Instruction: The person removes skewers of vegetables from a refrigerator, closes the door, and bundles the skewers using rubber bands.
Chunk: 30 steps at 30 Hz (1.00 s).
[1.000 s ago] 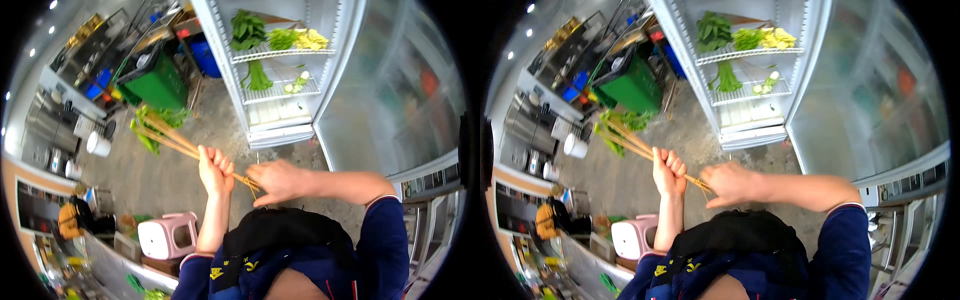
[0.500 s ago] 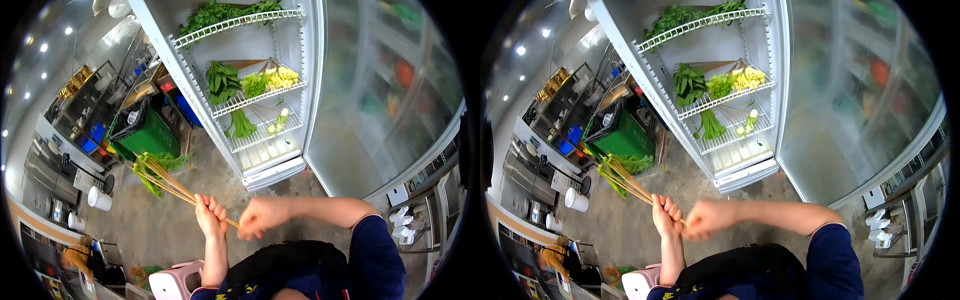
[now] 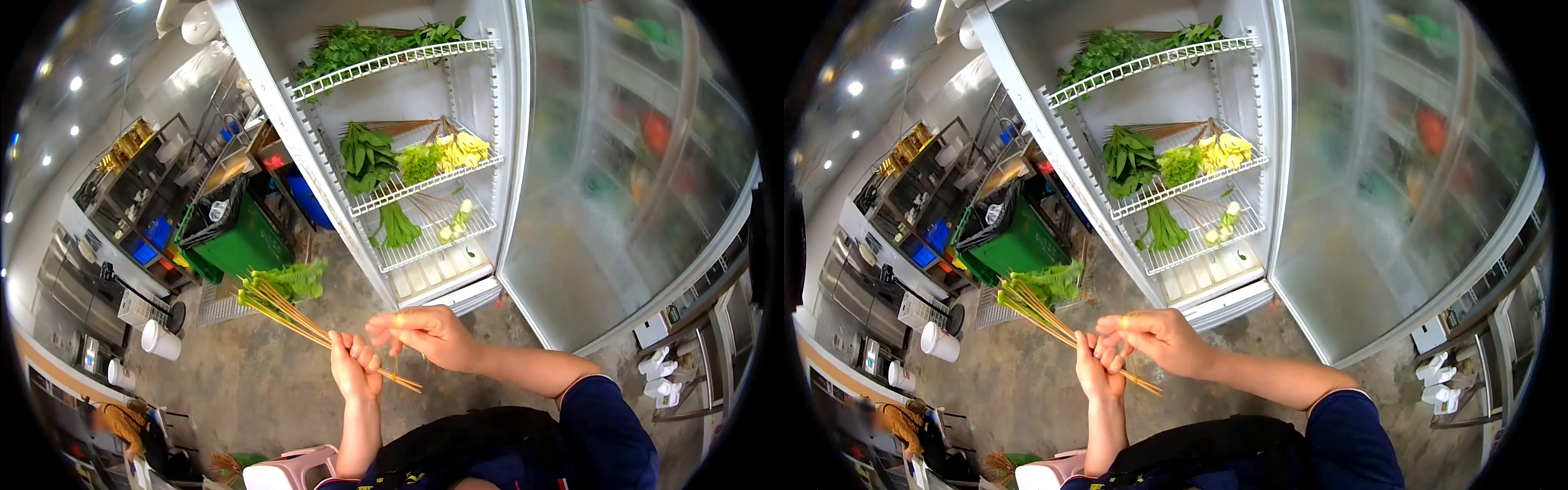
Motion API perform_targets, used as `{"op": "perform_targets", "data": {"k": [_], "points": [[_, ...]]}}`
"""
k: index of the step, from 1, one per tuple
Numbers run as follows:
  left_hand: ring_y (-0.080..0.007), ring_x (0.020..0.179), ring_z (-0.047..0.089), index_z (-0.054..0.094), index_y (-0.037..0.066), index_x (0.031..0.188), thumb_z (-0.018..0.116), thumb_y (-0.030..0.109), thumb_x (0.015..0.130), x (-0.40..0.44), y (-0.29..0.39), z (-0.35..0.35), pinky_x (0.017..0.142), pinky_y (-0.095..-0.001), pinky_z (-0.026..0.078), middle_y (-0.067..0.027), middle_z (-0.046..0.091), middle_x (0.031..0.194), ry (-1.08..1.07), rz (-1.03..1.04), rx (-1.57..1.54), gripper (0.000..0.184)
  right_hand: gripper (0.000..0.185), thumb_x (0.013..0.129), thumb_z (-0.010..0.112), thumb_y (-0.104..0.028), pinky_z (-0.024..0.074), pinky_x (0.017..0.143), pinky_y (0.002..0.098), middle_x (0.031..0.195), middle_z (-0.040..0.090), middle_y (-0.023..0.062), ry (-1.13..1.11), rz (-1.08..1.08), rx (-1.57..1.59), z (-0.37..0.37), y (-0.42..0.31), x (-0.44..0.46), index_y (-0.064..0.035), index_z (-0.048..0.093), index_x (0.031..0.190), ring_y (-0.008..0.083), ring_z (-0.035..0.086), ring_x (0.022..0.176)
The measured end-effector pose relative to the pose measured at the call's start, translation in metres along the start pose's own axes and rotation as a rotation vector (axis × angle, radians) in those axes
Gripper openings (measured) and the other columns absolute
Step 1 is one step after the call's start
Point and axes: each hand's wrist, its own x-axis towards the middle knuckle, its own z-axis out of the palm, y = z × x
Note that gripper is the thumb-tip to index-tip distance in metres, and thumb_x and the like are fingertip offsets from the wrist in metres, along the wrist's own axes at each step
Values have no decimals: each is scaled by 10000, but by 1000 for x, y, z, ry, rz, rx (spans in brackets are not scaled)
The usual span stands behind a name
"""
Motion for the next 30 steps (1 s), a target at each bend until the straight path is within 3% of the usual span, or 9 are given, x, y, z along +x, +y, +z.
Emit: {"op": "perform_targets", "data": {"k": [3,6,7,10,17,21,25,28,30], "points": [[-65,394,143,323,128,686,348,373,930,7,3,4,332,-222,115,32,231,529,15,40,67,347,256,868,507,-104,461,573,234,703,607,75,-215,283,224,0,-13,-9,43,548,1074,108,573,655],[-63,392,146,320,131,679,348,369,931,10,10,0,330,-220,120,35,233,530,-48,37,114,347,326,832,575,-211,450,537,244,653,600,94,-744,483,-485,-8,-33,0,46,568,1032,129,570,585],[-61,390,146,320,133,671,351,367,931,7,12,3,328,-218,124,38,237,531,-37,51,127,350,418,766,634,-269,457,531,278,716,608,124,-878,306,-991,-8,-28,0,30,557,1048,194,577,574],[-56,387,141,323,136,668,352,361,931,2,9,7,324,-210,122,42,239,535,-50,86,80,348,352,697,669,-293,471,553,355,746,611,139,-691,64,-1380,-5,5,-13,25,609,838,305,567,587],[-54,393,144,330,137,680,331,348,938,-6,34,5,328,-205,124,46,223,537,-128,-70,-174,333,313,805,501,-29,498,707,317,992,590,157,-29,-418,-941,6,24,3,-1,530,1116,257,599,868],[-55,389,166,338,134,671,379,323,929,-7,27,7,316,-208,127,43,256,528,-5,24,-22,322,297,841,478,-57,471,652,263,881,626,111,-135,-219,-379,32,-13,1,-47,549,1129,163,609,766],[-59,392,177,343,128,684,373,329,931,0,34,-2,327,-213,144,35,259,530,-59,146,111,319,261,856,535,-197,375,482,220,675,615,67,-453,481,97,23,-23,4,-32,595,1049,68,511,541],[-58,394,163,336,127,681,359,341,933,-13,43,1,335,-211,136,32,260,530,-60,115,168,331,327,812,577,-327,372,463,286,616,581,54,-898,454,-718,22,-21,5,-37,593,963,145,503,472],[-56,395,151,334,129,679,353,346,934,-19,38,5,335,-211,125,33,257,530,-41,143,147,335,350,750,617,-379,407,453,308,679,599,69,-856,95,-1291,24,-13,-3,-57,591,887,221,538,486]]}}
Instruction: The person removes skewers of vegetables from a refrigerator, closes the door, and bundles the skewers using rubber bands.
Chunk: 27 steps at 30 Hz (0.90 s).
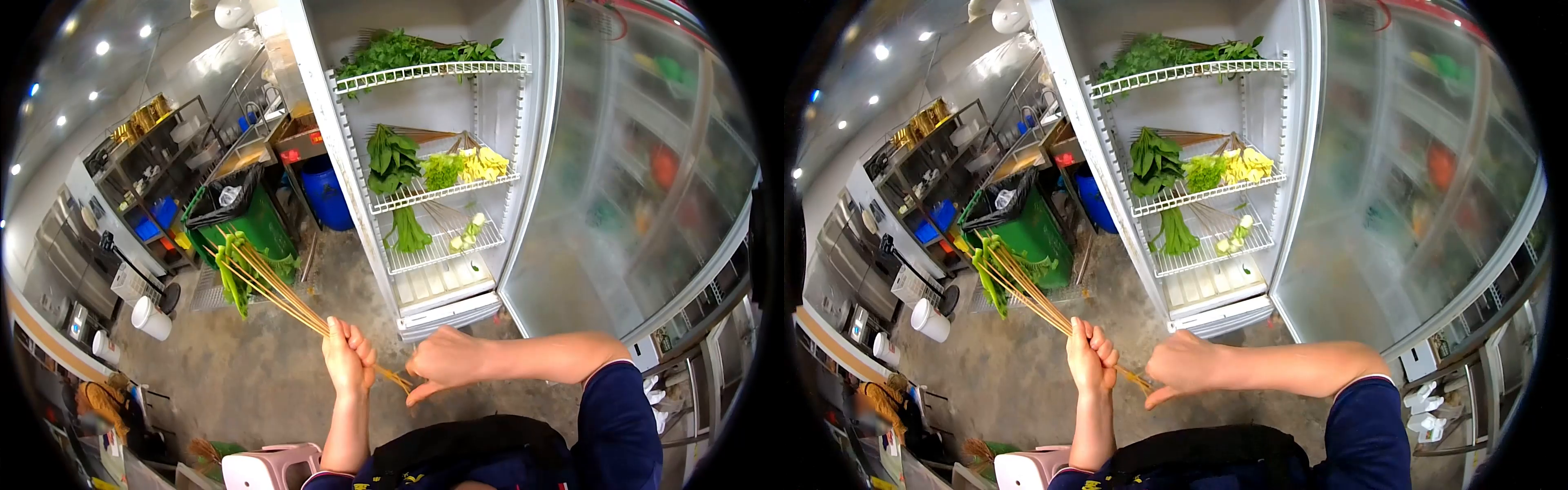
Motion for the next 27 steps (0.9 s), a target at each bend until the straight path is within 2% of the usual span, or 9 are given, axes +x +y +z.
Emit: {"op": "perform_targets", "data": {"k": [2,8,9,13,16,17,23,26,27], "points": [[-54,396,142,333,130,679,349,346,935,-3,1,3,335,-211,118,37,253,532,23,24,-68,336,372,717,642,-382,430,447,289,770,620,58,153,36,-257,21,1,8,-74,607,923,238,562,529],[-59,399,140,338,137,683,344,333,938,-8,23,-9,338,-211,134,45,242,549,-56,-105,-369,321,208,702,668,-191,474,502,302,789,632,58,926,-52,49,44,1,23,-81,633,875,231,600,608],[-55,401,143,340,137,682,349,332,936,-7,19,-15,335,-209,134,45,234,552,-91,-143,-426,320,172,721,638,-105,491,551,277,825,640,65,946,-58,213,45,2,28,-73,645,890,208,618,665],[-57,397,143,343,138,688,351,330,936,-10,18,-25,333,-203,128,45,231,552,-102,-215,-417,314,165,765,566,-41,496,661,251,859,644,77,755,-208,675,41,-5,25,-50,632,916,162,626,784],[-53,393,146,343,140,693,342,339,937,-12,17,-28,333,-200,123,44,238,551,-124,-279,-297,315,224,795,559,-57,479,729,248,961,619,60,742,46,1183,47,2,21,-33,579,1016,128,595,880],[-46,391,153,343,139,697,334,349,938,-14,15,-29,335,-197,122,44,248,549,-155,-297,-254,320,298,821,530,-60,442,850,287,1095,548,74,721,20,1323,47,18,21,-7,498,1112,156,529,1025],[-33,385,195,350,137,706,356,358,929,-24,4,-23,325,-176,143,48,277,554,-280,-461,59,315,366,872,514,-195,405,884,307,1125,530,114,502,122,1495,54,27,34,-5,430,1174,177,488,1081],[-40,377,232,387,116,747,400,356,913,-24,-5,-29,318,-173,163,35,314,568,-409,-577,160,292,392,892,475,-194,384,907,319,1137,518,142,468,-59,1583,39,20,55,-4,380,1220,203,496,1064],[-43,378,236,394,108,756,412,352,909,-24,-4,-27,319,-179,169,31,323,572,-428,-614,201,288,369,898,463,-183,403,878,316,1036,567,136,548,-81,1576,36,17,61,-7,375,1210,197,529,1005]]}}
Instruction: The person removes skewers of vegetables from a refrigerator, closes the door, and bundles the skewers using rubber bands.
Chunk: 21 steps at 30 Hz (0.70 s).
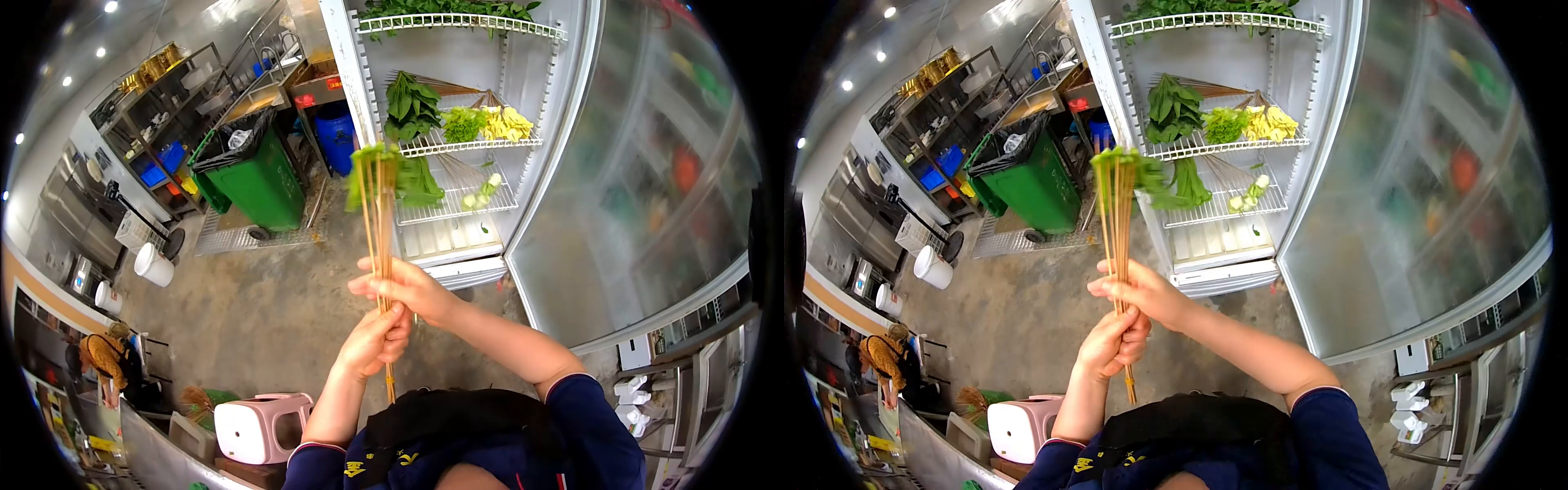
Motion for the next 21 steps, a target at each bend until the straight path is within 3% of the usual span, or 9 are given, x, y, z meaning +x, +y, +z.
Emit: {"op": "perform_targets", "data": {"k": [1,2,6,9,14,15,17,21], "points": [[-46,379,239,400,100,766,423,347,905,0,1,1,320,-185,176,26,332,576,-12,-42,37,285,342,899,458,-176,411,865,313,1003,576,126,84,-11,3,0,2,1,-10,387,1190,193,539,980],[-63,418,325,449,53,863,452,294,901,-3,2,5,354,-201,273,-1,400,608,65,41,37,244,316,901,454,-169,418,853,310,969,585,116,171,-22,7,0,6,0,-13,399,1170,188,550,955],[-70,546,436,551,11,986,484,217,893,2,-9,-29,514,-193,397,-11,495,655,345,322,738,237,215,905,437,-133,465,794,310,872,594,101,421,-226,-45,-18,21,11,-22,428,1089,181,587,854],[-55,537,412,598,6,885,497,227,888,-5,1,-27,502,-190,365,26,464,602,463,379,1043,243,219,905,432,-124,478,787,319,888,588,118,457,-302,-28,-20,18,16,-15,420,1095,190,596,843],[-15,444,305,628,39,894,527,205,868,1,50,-25,403,-176,223,78,409,539,355,480,805,197,289,911,443,-171,459,720,240,974,582,88,302,-269,-132,-28,-18,16,-14,412,1151,145,593,852],[-15,513,339,610,24,945,547,149,856,2,71,-26,453,-174,253,79,444,600,330,438,772,166,296,909,448,-177,455,714,235,995,579,84,329,-267,-162,-35,-23,10,-18,417,1156,142,592,861],[-2,506,348,567,22,966,582,93,823,13,106,-16,443,-160,249,85,466,606,274,598,744,160,310,905,457,-189,447,702,226,1038,571,75,373,-256,-227,-54,-31,-10,-26,428,1167,137,588,878],[-7,516,385,585,23,927,589,99,818,49,179,4,454,-151,276,63,490,621,245,786,918,133,270,894,473,-166,450,677,225,1028,581,84,629,-62,-302,-112,-9,-60,-19,467,1120,146,591,872]]}}
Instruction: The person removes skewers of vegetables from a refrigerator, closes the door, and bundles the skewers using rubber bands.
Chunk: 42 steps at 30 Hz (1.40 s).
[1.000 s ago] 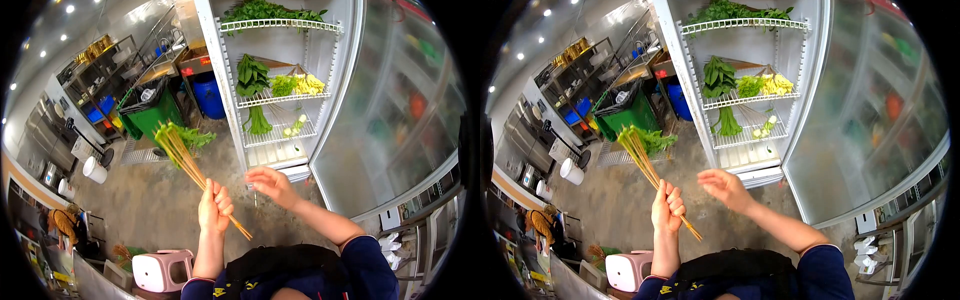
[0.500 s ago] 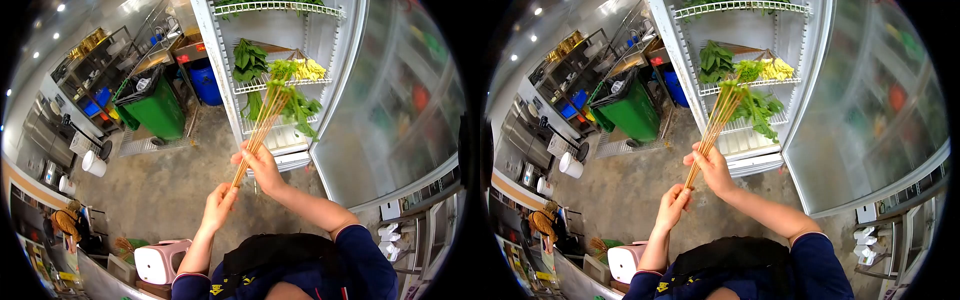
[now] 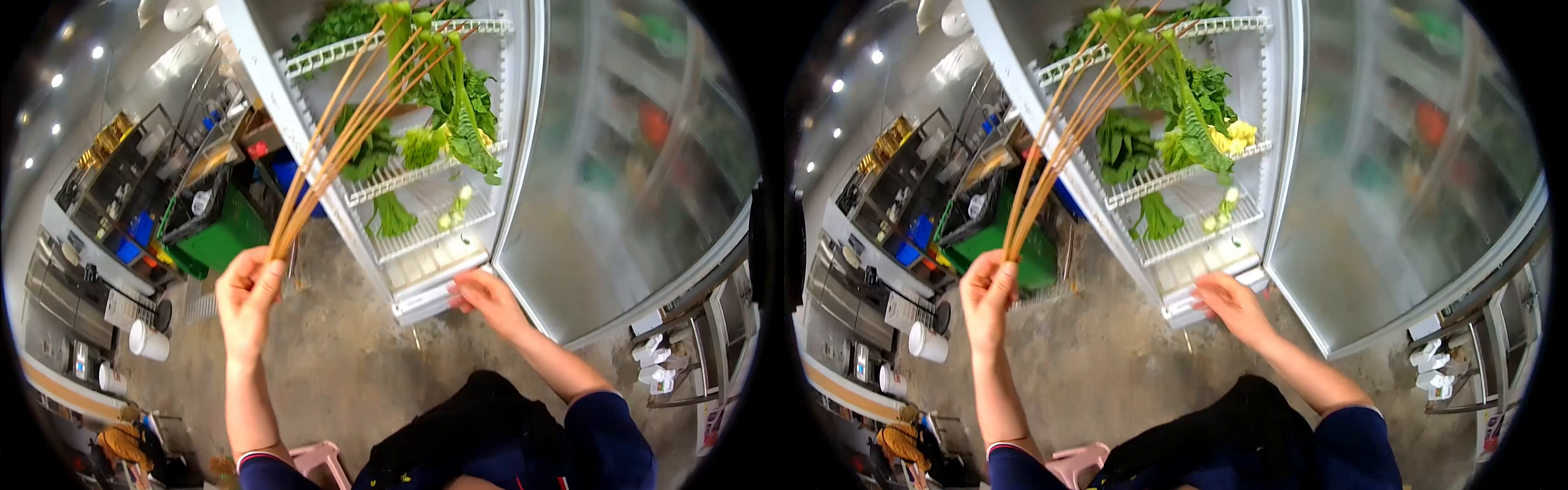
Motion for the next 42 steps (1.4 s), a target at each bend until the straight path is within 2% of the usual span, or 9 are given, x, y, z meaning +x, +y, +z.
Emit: {"op": "perform_targets", "data": {"k": [12,20,24,25,30,32,35,39,42], "points": [[-2,461,303,554,41,1112,540,214,862,281,97,70,401,-154,211,76,390,579,-75,490,317,304,167,869,513,-129,461,604,231,873,612,68,389,176,81,-173,86,9,-33,533,1004,151,610,761],[0,466,290,533,32,1138,478,239,895,449,106,107,398,-169,211,87,340,574,-231,329,612,324,141,859,520,-117,460,596,235,830,614,65,553,290,121,-249,104,50,-28,543,966,137,598,705],[-186,681,564,577,125,1111,503,247,864,528,54,114,605,-282,414,-49,584,695,-91,462,1218,285,163,858,516,-137,461,578,247,789,611,71,594,321,132,-266,115,54,-16,540,966,141,589,666],[-304,960,550,508,202,1196,503,259,849,560,30,97,814,-382,408,-94,595,1027,-174,472,1341,351,157,854,519,-132,462,572,250,774,608,69,572,373,118,-273,134,43,-11,544,951,143,588,660],[-300,1144,417,339,252,1310,507,249,833,539,33,115,943,-481,308,-150,444,1233,214,556,1761,506,185,818,530,-192,442,535,300,655,572,45,550,803,1,-294,249,-116,-27,587,758,152,544,580],[-300,1134,421,387,218,1282,504,230,828,518,57,117,941,-466,301,-140,467,1208,222,576,1628,469,241,841,494,-261,401,487,297,648,548,46,971,1001,238,-308,291,-217,-44,585,791,148,494,533],[-296,1000,507,475,130,1180,508,172,825,484,74,108,863,-408,375,-123,544,1059,293,907,1486,359,329,876,440,-365,338,414,293,639,512,49,2044,569,521,-363,310,-309,-71,583,840,142,418,463],[-225,1031,518,547,106,1116,493,107,850,371,78,119,904,-330,351,-70,572,1074,495,1311,1310,272,499,911,346,-380,322,988,369,1317,385,91,1829,-366,769,-432,183,-305,-69,335,1301,238,386,1192],[-247,985,531,562,34,1026,495,11,779,264,33,119,979,-431,260,-90,593,1019,301,1305,1019,256,426,872,433,-352,408,885,383,1174,502,74,1427,-310,504,-448,123,-270,-91,437,1209,242,475,1077]]}}
